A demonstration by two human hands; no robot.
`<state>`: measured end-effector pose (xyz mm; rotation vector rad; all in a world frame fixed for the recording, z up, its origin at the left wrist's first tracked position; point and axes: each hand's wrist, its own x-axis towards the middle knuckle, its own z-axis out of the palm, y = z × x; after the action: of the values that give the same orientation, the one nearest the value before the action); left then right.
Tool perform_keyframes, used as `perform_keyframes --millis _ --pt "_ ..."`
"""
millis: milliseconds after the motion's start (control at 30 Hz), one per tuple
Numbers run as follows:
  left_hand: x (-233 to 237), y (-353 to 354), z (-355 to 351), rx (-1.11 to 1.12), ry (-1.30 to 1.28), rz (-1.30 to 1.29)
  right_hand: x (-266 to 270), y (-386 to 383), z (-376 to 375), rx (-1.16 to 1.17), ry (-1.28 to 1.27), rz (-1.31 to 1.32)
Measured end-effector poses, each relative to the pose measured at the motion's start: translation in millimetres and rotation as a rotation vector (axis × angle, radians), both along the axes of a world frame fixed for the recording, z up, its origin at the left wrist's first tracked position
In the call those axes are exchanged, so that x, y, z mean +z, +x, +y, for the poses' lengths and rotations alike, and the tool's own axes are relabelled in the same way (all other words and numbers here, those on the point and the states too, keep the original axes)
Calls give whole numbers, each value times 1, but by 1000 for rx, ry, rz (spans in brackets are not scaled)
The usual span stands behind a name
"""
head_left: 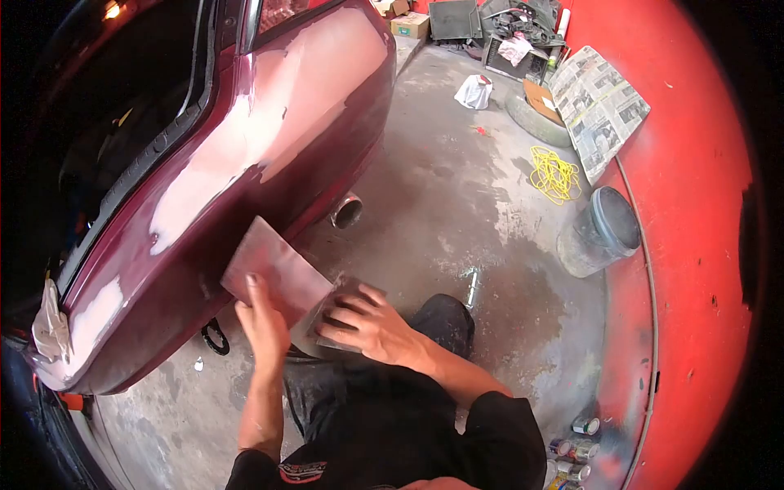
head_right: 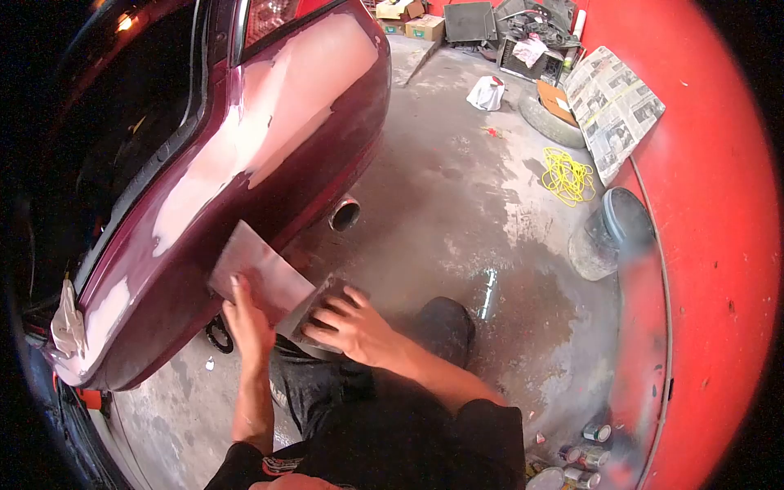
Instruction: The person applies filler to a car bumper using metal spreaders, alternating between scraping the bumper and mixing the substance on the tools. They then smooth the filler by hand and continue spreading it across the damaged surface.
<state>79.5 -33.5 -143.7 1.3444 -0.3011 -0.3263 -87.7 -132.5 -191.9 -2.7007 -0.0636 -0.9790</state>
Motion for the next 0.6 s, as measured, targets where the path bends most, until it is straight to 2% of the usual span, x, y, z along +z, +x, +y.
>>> perform_keyframes --millis 33,100,167,233,267,300,400,467,500,567,600 --pt "10 0 -1 94 -70 135 -5 -1 0 24 26 17" --pt "14 18 7 37 -232 202 4 -2 -10 27 293 -86" --pt "-14 33 9 -146 -320 293 28 -6 -6 -3 605 -265" --pt "-4 4 8 -194 -45 263 41 -2 -4 40 565 -291" --pt "-6 -12 -3 -213 -218 84 44 5 3 47 568 -254" --pt "-15 -12 -5 -192 -241 64 45 9 9 54 570 -217" --pt "-21 6 9 -267 -315 155 12 9 -12 -51 308 -40" --pt "-9 11 17 -245 -302 242 11 7 -23 -61 115 86" --pt "-6 16 26 -317 -305 227 8 8 -19 -63 326 62" --pt "-3 15 27 -221 -306 127 -2 12 -12 -53 744 19" --pt "-3 15 28 -201 -304 100 -3 16 -14 -85 710 -93"
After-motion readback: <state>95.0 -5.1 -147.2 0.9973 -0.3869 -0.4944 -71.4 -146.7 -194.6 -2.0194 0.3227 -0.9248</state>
